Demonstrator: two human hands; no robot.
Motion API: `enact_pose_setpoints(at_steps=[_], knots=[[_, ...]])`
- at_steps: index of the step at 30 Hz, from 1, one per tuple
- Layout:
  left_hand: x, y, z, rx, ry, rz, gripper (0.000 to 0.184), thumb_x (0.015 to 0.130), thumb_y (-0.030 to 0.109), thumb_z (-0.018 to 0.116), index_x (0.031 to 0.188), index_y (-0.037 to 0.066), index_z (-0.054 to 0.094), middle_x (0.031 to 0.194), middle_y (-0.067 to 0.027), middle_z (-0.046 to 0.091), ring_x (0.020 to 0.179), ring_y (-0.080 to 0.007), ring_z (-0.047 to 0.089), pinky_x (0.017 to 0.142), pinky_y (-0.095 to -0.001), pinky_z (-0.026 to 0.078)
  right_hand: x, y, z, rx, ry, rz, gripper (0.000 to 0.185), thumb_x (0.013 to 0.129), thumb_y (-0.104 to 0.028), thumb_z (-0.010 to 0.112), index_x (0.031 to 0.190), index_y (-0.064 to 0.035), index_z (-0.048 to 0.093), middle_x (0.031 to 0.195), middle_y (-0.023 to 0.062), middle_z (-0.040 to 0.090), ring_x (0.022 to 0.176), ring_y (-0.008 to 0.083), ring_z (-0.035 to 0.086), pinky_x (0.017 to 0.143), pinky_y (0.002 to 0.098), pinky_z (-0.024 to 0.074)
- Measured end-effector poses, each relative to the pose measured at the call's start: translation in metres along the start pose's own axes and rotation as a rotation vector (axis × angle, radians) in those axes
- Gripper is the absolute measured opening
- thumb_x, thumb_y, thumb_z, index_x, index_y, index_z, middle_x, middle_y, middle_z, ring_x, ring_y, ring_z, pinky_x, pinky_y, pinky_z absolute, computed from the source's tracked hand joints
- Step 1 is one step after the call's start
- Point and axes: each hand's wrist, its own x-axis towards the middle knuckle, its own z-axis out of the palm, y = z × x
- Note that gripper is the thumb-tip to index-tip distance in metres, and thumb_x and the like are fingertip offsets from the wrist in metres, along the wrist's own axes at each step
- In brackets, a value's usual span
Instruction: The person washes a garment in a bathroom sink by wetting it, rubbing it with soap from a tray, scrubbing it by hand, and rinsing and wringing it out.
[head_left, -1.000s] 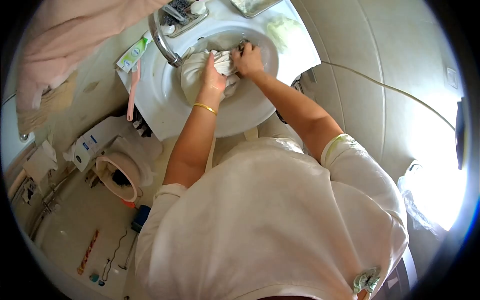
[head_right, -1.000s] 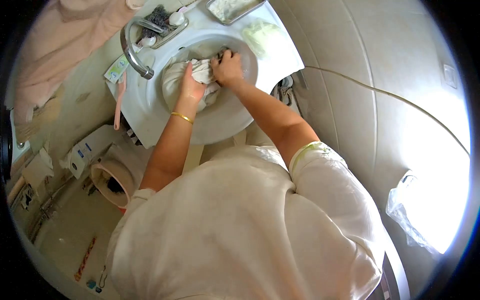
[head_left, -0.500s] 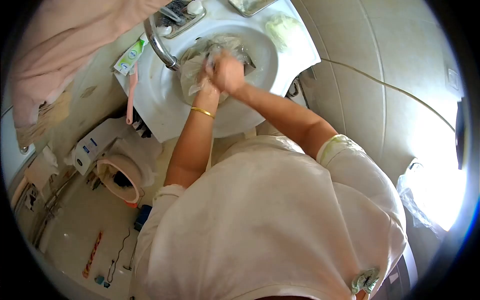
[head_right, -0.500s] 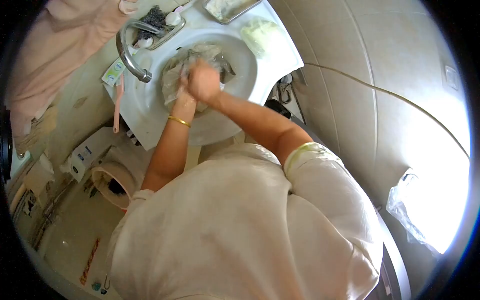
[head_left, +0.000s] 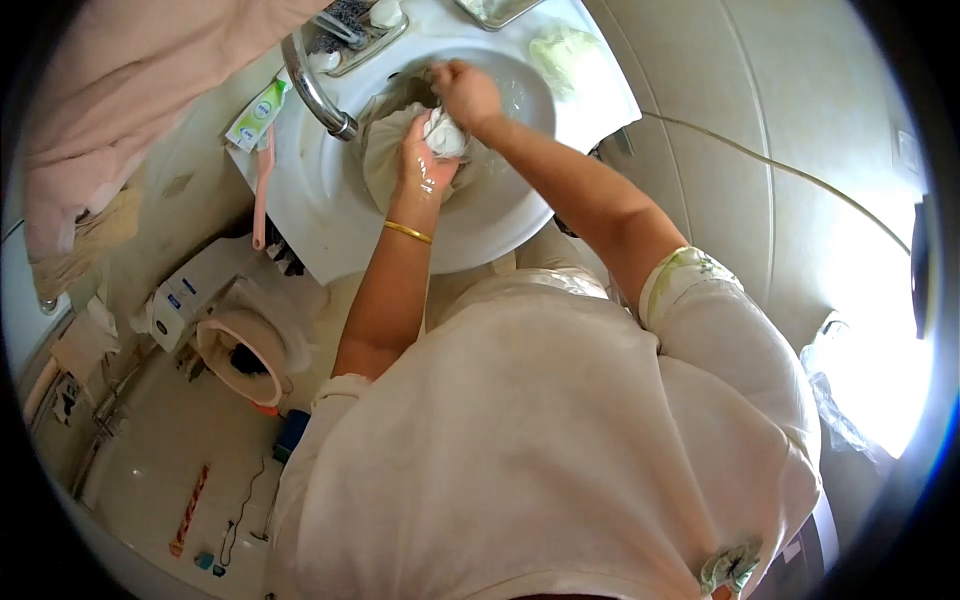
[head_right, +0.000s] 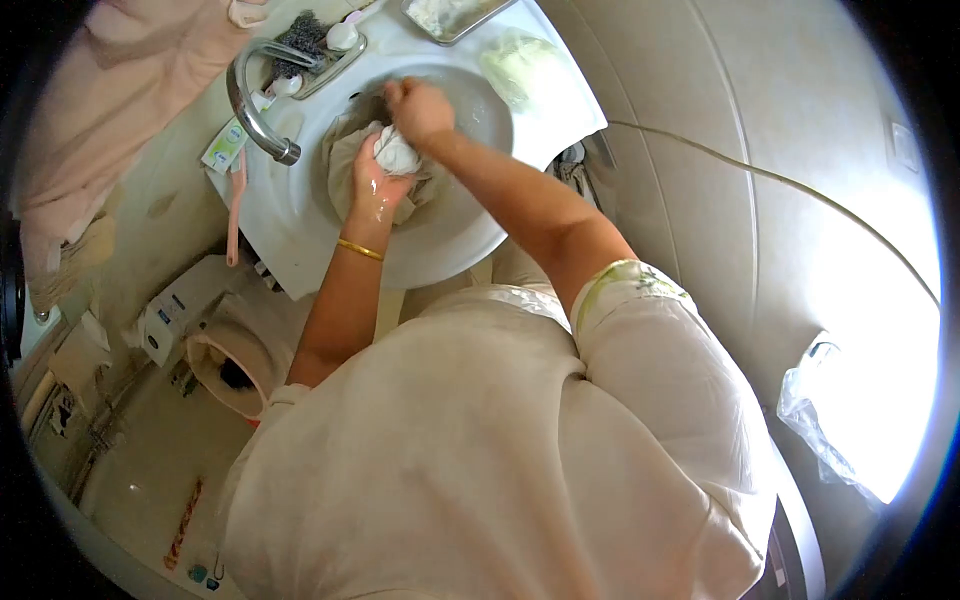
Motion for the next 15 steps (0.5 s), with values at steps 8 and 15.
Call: enact_pose_setpoints(at_steps=[8, 15], knots=[[0.004, 0.005, -0.016, 0.125, 0.203, 0.049, 0.047, 0.089, 0.046, 0.033, 0.118, 0.012, 0.045, 0.119, -0.0068, 0.050, 0.111, -0.0246, 0.045, 0.097, -0.0402, 0.030, -0.002, 0.063, 0.020, -0.254, -0.126, -0.099, 0.036, 0.082, -0.032, 0.046, 0.101, -0.0027, 0.053, 0.100, 0.0233, 0.056, 0.094, 0.0383, 0.053, 0.081, 0.0434, 0.0411], [-0.013, 0.018, -0.010, -0.019, -0.098, -0.074, 0.053, 0.084, 0.052, 0.039, 0.116, 0.011, 0.046, 0.118, -0.0074, 0.048, 0.104, -0.0269, 0.047, 0.090, -0.0376, 0.038, -0.080, -0.002, 0.017, -0.058, 0.022, -0.425, 0.035, 0.072, -0.028, 0.057, 0.094, -0.0006, 0.058, 0.101, 0.0261, 0.049, 0.086, 0.0393, 0.053, 0.079, 0.0411, 0.0437]])
